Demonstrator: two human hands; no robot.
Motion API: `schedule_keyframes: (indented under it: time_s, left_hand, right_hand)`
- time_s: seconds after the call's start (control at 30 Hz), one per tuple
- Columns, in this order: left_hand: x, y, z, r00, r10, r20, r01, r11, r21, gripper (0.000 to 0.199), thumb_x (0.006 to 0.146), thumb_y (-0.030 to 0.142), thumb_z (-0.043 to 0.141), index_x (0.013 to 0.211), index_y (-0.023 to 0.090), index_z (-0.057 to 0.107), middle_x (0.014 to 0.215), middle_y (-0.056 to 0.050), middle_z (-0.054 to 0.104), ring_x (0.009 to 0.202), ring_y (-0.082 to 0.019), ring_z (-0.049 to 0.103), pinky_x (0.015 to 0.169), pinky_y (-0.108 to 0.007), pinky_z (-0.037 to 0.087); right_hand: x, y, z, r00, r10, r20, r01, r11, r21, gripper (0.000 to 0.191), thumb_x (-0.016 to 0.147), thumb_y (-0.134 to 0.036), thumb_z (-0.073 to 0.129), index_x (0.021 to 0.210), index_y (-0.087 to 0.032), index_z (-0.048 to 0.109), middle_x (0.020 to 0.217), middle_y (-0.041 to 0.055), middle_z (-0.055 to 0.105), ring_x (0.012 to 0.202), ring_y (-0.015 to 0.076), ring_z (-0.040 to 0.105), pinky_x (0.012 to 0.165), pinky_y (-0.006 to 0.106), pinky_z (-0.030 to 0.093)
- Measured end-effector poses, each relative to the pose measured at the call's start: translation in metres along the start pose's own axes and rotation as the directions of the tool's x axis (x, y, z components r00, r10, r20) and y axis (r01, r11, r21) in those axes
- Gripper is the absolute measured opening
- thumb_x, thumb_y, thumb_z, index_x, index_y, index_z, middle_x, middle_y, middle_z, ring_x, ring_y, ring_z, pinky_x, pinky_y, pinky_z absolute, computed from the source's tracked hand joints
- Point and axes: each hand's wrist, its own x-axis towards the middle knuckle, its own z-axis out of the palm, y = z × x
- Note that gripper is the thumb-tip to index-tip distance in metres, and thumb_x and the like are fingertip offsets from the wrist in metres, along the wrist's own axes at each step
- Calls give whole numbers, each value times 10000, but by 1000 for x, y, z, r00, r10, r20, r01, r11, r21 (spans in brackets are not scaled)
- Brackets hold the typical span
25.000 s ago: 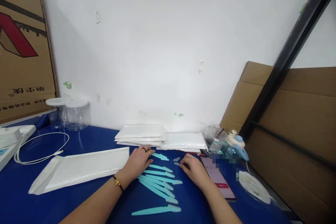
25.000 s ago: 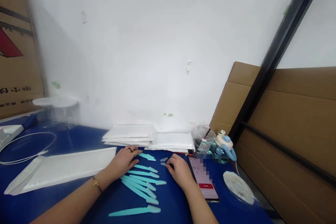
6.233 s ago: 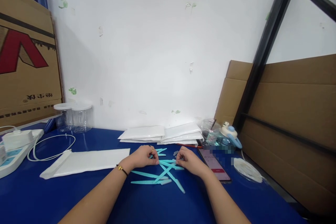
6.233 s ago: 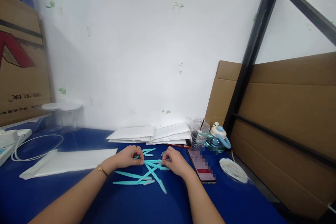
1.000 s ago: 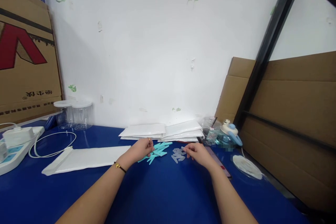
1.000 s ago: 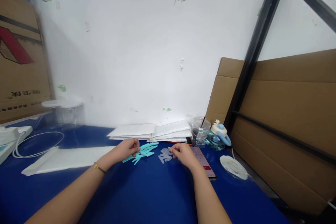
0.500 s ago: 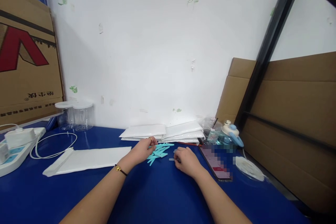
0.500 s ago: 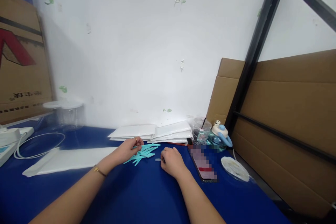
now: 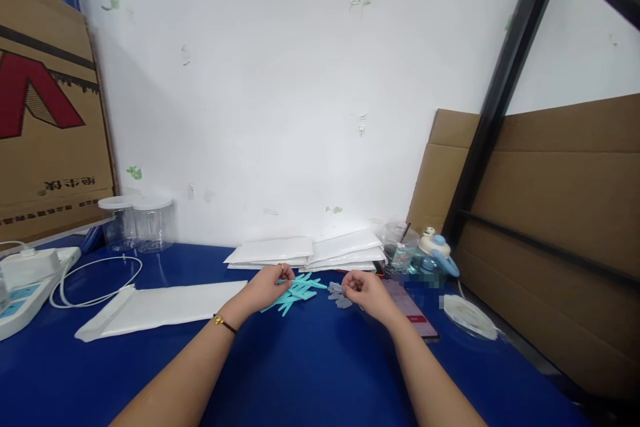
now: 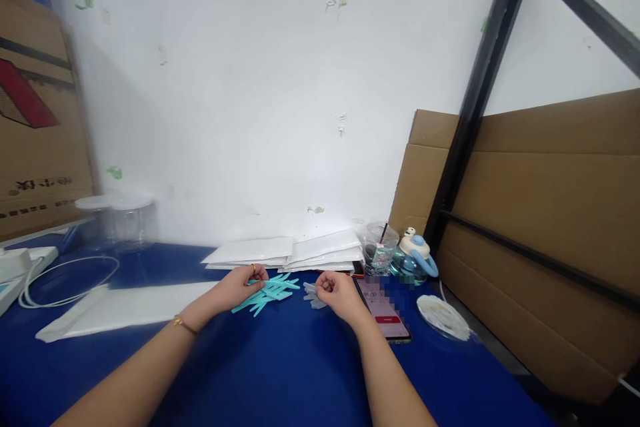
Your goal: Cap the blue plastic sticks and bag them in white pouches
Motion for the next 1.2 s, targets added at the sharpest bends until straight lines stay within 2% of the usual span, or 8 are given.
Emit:
schedule_keyframes:
  time_s: [0.2,0.57,0.8,0.9,0.97,1.07,1.13,1.2]
  left_hand:
    - [3,-3,3,999,-30,-12,30,1000,7,179,757,237,463,868,182,593,864,-22,640,788,-165,557,668,-247,390]
    - [2,0,4,999,-44,-9,44,999,-21,194,757,276,470,868,183,600,865,-21,636,780,-165,550,657,-244,390]
    - [1,5,15,999,0,39,3,997,-75,233,760,326,477,886,177,605,840,-20,630,744,-158,557,631,-234,403]
    - [1,7,16,991,4,131,8,995,-95,253,764,371,494,877,177,611,786,-11,631,711,-153,566,608,-225,409]
    - [0,5,13,989,-2,147,10,999,-50,273,787,396,476,874,179,618,760,-13,636,697,-157,569,614,-232,412]
    - [0,0,7,999,17,45,-23,991,133,238,817,289,432,913,213,637,888,-31,661,791,-177,576,702,-265,410]
    - [0,-6,4,999,38,13,-40,967,251,268,783,184,445,950,247,646,1020,-28,650,918,-200,560,790,-294,394]
    - [0,-11,4,999,37,25,-42,948,314,299,760,148,467,964,267,650,1074,-19,638,1008,-217,531,846,-315,374]
  right_hand:
    - [-1,-9,3,998,57,-1,-56,987,153,66,688,-212,563,713,-152,568,613,-3,596,516,91,514,493,199,388]
    - [0,-5,9,999,40,28,-44,990,137,163,722,-298,612,732,-137,592,655,19,632,539,101,552,510,211,431]
    - [-2,-4,13,996,31,83,-42,991,130,147,739,-285,594,755,-141,610,690,42,671,553,109,571,531,213,442]
    - [-4,-7,13,990,38,135,-57,989,136,121,727,-261,594,749,-144,618,674,38,674,549,109,568,527,207,432]
    - [-6,-8,12,975,61,214,-95,984,151,104,717,-239,585,744,-144,619,667,35,673,529,104,557,514,202,423]
    - [-8,-8,10,937,116,329,-162,980,115,112,710,-233,570,743,-144,631,663,32,670,494,100,534,489,204,412]
    - [-8,-6,6,943,143,302,-162,986,40,121,705,-216,558,753,-146,643,658,29,664,491,105,526,482,209,405]
    - [-7,-4,1,973,128,193,-112,989,-91,130,693,-174,544,752,-149,658,650,27,653,523,117,534,503,215,404]
